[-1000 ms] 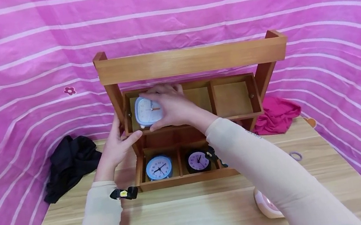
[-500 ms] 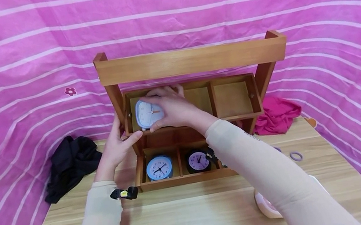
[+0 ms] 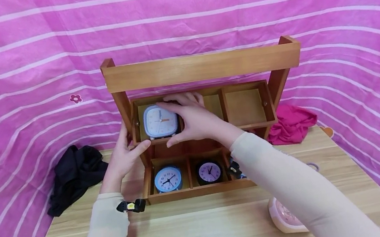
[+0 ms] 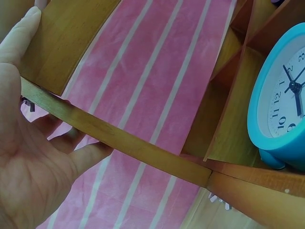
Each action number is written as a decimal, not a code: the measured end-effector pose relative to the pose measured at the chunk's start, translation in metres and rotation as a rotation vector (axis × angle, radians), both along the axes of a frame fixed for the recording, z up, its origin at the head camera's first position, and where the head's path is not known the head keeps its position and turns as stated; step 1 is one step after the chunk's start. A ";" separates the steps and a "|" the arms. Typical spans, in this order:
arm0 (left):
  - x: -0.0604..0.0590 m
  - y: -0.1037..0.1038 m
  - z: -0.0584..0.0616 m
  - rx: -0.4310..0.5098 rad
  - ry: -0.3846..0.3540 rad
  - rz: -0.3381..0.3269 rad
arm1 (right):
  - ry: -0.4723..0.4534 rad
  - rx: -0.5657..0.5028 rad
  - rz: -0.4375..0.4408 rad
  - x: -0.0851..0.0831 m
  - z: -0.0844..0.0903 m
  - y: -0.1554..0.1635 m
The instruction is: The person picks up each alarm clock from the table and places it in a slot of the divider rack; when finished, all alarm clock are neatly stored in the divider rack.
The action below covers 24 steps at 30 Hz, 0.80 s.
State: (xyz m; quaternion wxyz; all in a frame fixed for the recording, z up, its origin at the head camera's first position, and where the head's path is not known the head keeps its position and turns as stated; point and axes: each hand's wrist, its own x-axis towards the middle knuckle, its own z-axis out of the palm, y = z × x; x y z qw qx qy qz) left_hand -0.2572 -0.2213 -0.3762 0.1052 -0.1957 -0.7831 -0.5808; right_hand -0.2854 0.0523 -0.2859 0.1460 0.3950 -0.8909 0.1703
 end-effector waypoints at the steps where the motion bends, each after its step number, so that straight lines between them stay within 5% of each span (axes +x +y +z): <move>1: 0.000 0.000 0.000 -0.004 0.004 0.001 | 0.002 -0.005 0.001 0.001 -0.001 0.004; 13: 0.000 0.001 -0.001 -0.005 0.001 0.012 | 0.053 -0.082 0.058 0.026 -0.013 0.057; 24: -0.001 0.000 0.000 -0.004 0.003 0.007 | 0.069 -0.095 0.046 0.073 -0.041 0.119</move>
